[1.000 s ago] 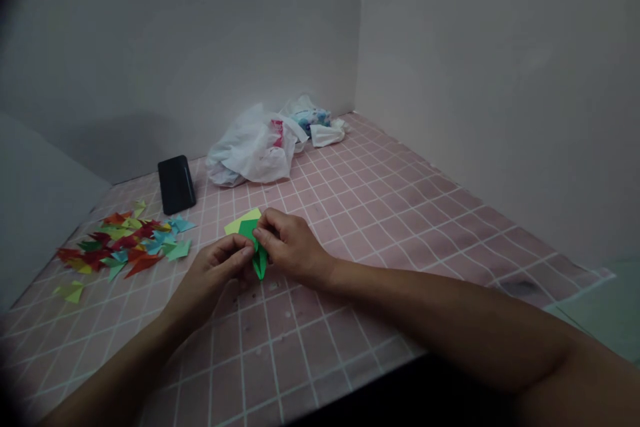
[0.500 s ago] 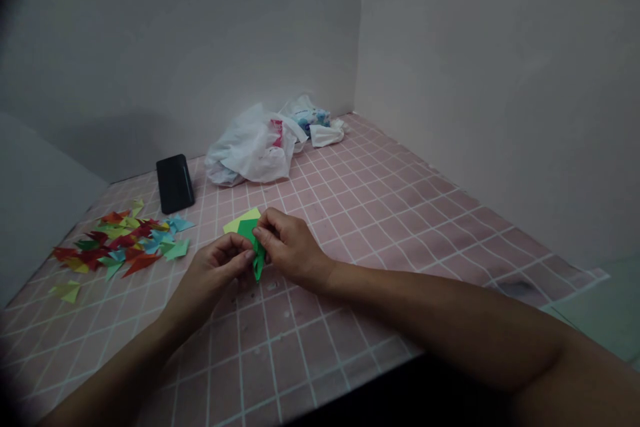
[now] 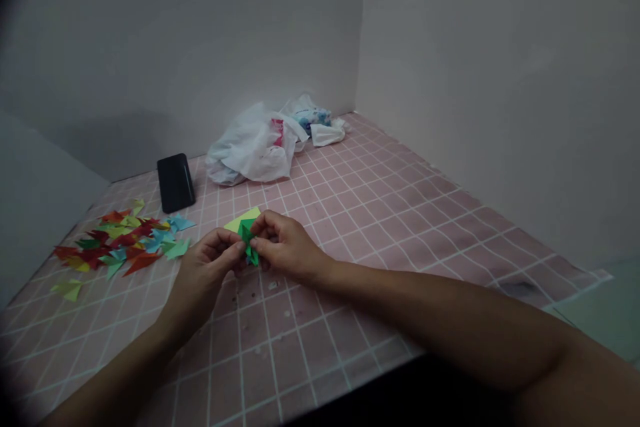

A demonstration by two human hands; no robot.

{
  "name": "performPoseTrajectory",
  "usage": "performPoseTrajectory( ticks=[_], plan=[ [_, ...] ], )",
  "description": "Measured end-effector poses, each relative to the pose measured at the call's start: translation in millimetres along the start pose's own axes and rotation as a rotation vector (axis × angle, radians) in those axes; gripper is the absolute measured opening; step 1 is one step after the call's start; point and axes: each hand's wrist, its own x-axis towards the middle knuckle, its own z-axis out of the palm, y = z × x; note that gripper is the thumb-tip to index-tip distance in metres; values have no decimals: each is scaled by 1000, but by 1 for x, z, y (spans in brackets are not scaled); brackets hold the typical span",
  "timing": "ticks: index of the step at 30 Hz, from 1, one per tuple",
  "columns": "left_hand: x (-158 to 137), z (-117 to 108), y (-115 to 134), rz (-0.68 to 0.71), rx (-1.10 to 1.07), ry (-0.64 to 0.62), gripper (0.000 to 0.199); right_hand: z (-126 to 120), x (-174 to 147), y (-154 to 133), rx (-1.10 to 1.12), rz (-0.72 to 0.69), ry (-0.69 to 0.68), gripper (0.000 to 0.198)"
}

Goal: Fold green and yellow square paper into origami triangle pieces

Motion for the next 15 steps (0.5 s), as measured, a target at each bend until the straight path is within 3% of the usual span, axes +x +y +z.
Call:
performPoseTrajectory(
  ticks=[6,11,15],
  plan=[
    [0,1,1,-12,-5,1,16,0,-1,-2,-13,-11,-5,6],
    [1,-2,0,33,91,-24,13,-2,-3,-3,-178,-98,-8,10],
    [1,-3,-1,68,130,14,12,-1,-4,-4,-187,-69,0,11]
  ],
)
